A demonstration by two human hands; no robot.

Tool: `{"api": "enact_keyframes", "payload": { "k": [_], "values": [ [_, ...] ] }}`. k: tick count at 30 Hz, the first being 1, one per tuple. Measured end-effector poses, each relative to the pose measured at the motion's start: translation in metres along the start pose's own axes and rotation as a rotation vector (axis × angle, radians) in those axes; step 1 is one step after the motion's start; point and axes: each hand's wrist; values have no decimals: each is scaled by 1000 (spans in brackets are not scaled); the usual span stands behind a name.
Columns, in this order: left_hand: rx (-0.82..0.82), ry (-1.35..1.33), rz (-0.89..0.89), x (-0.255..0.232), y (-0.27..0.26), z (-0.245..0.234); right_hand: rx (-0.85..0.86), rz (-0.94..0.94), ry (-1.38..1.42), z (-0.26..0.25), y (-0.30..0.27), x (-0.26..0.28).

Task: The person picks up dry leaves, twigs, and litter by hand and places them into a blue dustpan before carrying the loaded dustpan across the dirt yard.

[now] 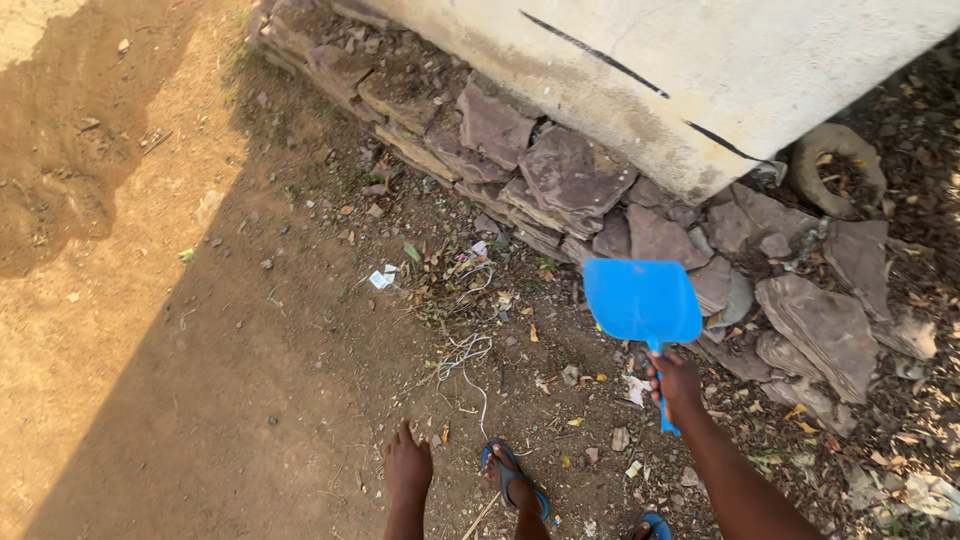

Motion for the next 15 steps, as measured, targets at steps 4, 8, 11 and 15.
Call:
{"api": "enact_keyframes", "payload": {
  "k": [4,8,11,15],
  "values": [
    [282,107,-101,8,-15,35,-176,31,59,-84,-42,-22],
    [456,397,-106,-30,-45,54,-255,-54,27,-157,-75,-36],
    [357,320,-4,-78,-70,72,-279,-68,71,-206,-86,-49],
    [300,316,179,-140,-104,106,-193,-104,111,-275,-102,-69]
  ]
}}
Point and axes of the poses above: each hand's wrist, its own y-axis towards the middle knuckle, its own z-axis out of the palm, x = y × z, and after that the axes turned 10 degrees about x, right-handed
